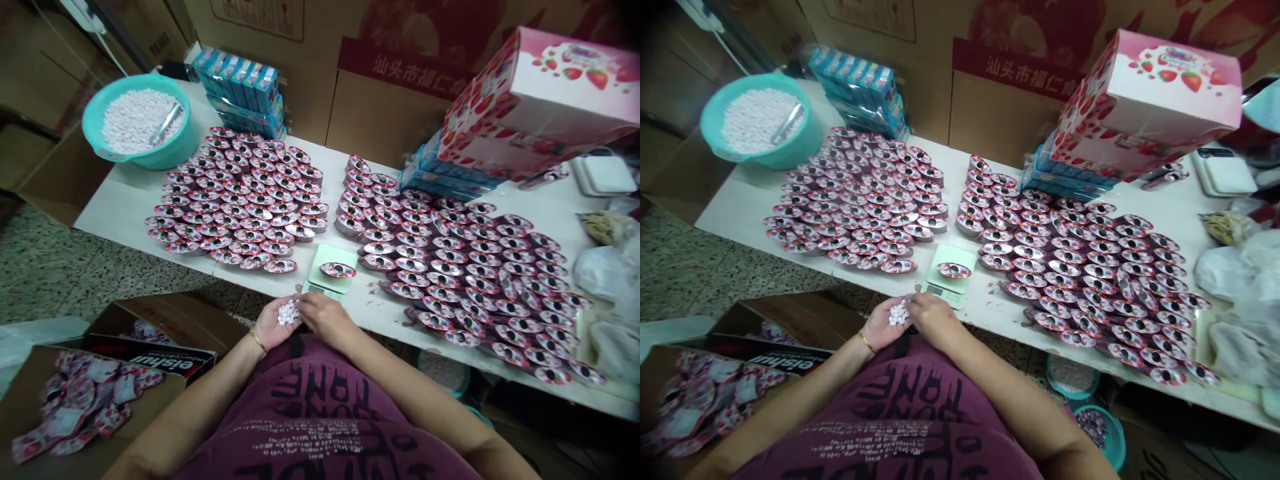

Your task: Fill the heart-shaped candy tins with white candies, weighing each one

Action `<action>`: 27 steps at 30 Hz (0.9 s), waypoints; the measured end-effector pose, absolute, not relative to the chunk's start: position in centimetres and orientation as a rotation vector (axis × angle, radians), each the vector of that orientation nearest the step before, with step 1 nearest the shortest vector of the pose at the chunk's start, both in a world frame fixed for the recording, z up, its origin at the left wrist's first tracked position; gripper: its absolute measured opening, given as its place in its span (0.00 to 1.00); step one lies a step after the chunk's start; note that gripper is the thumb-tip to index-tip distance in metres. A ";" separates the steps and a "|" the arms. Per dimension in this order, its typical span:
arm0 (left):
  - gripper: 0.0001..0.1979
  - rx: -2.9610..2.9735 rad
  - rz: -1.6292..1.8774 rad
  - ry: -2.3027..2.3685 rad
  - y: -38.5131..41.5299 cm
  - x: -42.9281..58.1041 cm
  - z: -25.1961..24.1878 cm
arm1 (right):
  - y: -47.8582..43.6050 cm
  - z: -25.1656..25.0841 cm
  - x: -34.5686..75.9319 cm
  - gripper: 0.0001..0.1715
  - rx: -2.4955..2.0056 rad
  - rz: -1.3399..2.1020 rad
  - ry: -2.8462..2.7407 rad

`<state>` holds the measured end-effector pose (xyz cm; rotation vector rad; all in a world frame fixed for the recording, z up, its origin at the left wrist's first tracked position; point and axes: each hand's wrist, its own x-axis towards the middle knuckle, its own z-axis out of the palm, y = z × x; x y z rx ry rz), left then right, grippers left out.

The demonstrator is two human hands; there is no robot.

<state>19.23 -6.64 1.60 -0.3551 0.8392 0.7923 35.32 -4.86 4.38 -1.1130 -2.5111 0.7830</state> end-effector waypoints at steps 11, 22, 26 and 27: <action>0.07 -0.410 0.791 0.885 -8.1 17.5 1.0 | -5.5 4.3 31.6 0.07 -0.780 0.658 -2.877; 0.07 -0.365 0.739 0.872 -6.2 19.4 1.6 | -5.5 3.8 32.4 0.06 -1.071 0.647 -2.863; 0.08 -0.322 0.765 0.869 -5.0 20.1 1.7 | -4.6 4.1 34.5 0.07 -1.059 0.736 -2.665; 0.08 -0.308 0.782 0.861 -4.7 20.3 1.7 | -4.2 4.1 35.4 0.08 -1.087 0.768 -2.556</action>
